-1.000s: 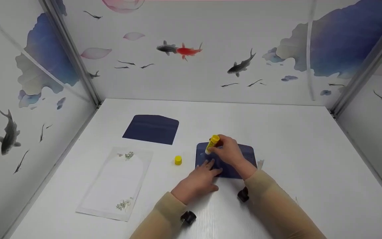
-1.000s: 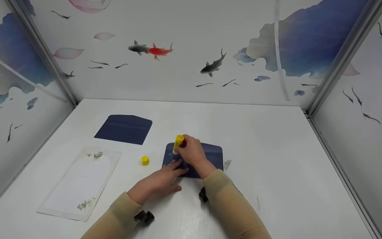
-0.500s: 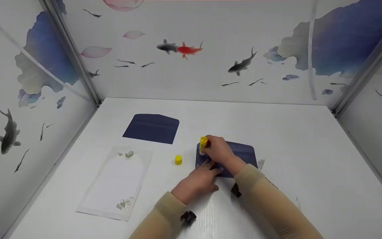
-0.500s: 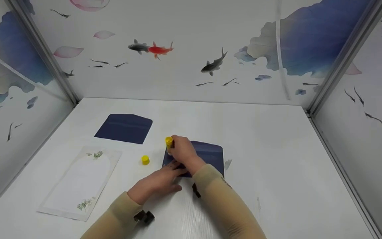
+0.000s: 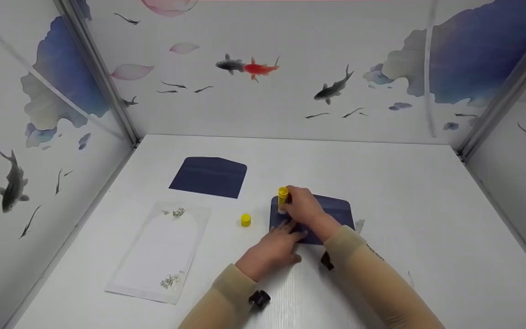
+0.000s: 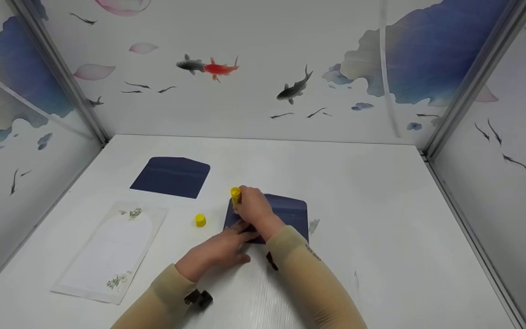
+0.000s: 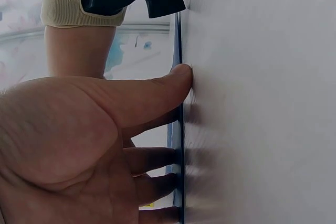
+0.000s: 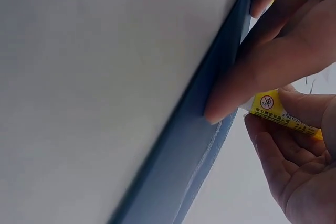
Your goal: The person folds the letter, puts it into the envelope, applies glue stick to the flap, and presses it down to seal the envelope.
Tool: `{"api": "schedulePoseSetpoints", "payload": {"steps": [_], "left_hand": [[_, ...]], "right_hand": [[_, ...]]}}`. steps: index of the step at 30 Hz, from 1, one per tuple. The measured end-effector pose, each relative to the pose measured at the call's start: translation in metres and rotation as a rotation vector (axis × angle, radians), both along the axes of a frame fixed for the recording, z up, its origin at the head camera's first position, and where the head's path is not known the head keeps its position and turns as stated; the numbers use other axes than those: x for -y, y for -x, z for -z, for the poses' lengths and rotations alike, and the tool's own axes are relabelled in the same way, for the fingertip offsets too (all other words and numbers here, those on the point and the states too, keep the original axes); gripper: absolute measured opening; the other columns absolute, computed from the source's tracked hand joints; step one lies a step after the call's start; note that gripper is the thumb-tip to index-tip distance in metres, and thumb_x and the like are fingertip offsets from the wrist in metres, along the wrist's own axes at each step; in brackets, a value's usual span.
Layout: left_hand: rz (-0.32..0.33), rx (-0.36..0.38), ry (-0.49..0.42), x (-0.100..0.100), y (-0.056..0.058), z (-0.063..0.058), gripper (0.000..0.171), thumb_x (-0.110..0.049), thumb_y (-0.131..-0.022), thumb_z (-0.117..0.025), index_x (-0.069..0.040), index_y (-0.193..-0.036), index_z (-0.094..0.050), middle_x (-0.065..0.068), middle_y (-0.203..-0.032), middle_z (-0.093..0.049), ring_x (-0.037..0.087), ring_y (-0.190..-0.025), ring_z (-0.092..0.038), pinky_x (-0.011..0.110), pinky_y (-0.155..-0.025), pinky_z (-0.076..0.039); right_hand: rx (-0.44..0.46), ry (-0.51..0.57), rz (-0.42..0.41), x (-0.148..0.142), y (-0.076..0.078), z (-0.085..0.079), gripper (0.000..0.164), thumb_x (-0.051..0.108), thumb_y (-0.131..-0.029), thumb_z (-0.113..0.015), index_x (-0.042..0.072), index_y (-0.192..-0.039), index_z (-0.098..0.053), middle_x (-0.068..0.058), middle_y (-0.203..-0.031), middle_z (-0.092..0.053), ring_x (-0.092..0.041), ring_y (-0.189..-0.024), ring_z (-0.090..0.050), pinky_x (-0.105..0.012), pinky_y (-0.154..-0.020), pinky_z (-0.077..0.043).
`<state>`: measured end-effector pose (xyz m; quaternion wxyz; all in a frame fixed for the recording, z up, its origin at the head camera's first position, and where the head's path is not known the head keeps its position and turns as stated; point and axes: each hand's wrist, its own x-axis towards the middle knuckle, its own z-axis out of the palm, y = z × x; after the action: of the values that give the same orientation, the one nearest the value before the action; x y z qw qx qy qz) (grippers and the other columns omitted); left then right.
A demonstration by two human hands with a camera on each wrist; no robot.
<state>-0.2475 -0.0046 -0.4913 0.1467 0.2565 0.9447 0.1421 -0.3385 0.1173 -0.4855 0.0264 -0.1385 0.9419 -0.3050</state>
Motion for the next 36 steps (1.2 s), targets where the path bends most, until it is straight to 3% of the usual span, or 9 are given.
{"api": "schedulePoseSetpoints", "payload": {"steps": [26, 36], "left_hand": [[-0.018, 0.008, -0.009, -0.002, 0.0, 0.001, 0.061, -0.029, -0.095, -0.074, -0.02, -0.152, -0.053, 0.012, -0.168, -0.032, 0.033, -0.158, -0.028, 0.053, -0.125, -0.031], [-0.026, 0.033, -0.01, -0.001, 0.0, 0.001, 0.062, -0.029, -0.096, -0.074, -0.021, -0.153, -0.051, 0.011, -0.169, -0.031, 0.032, -0.159, -0.026, 0.054, -0.126, -0.029]], "right_hand": [[0.036, -0.021, 0.047, -0.023, -0.002, -0.003, 0.036, 0.009, -0.095, -0.073, -0.002, -0.128, -0.063, -0.02, -0.12, -0.071, -0.034, -0.112, -0.068, -0.051, -0.106, -0.053], [0.014, -0.001, 0.056, -0.038, -0.006, -0.001, 0.032, 0.009, -0.093, -0.075, -0.002, -0.122, -0.065, -0.019, -0.114, -0.072, -0.034, -0.109, -0.069, -0.051, -0.102, -0.055]]}}
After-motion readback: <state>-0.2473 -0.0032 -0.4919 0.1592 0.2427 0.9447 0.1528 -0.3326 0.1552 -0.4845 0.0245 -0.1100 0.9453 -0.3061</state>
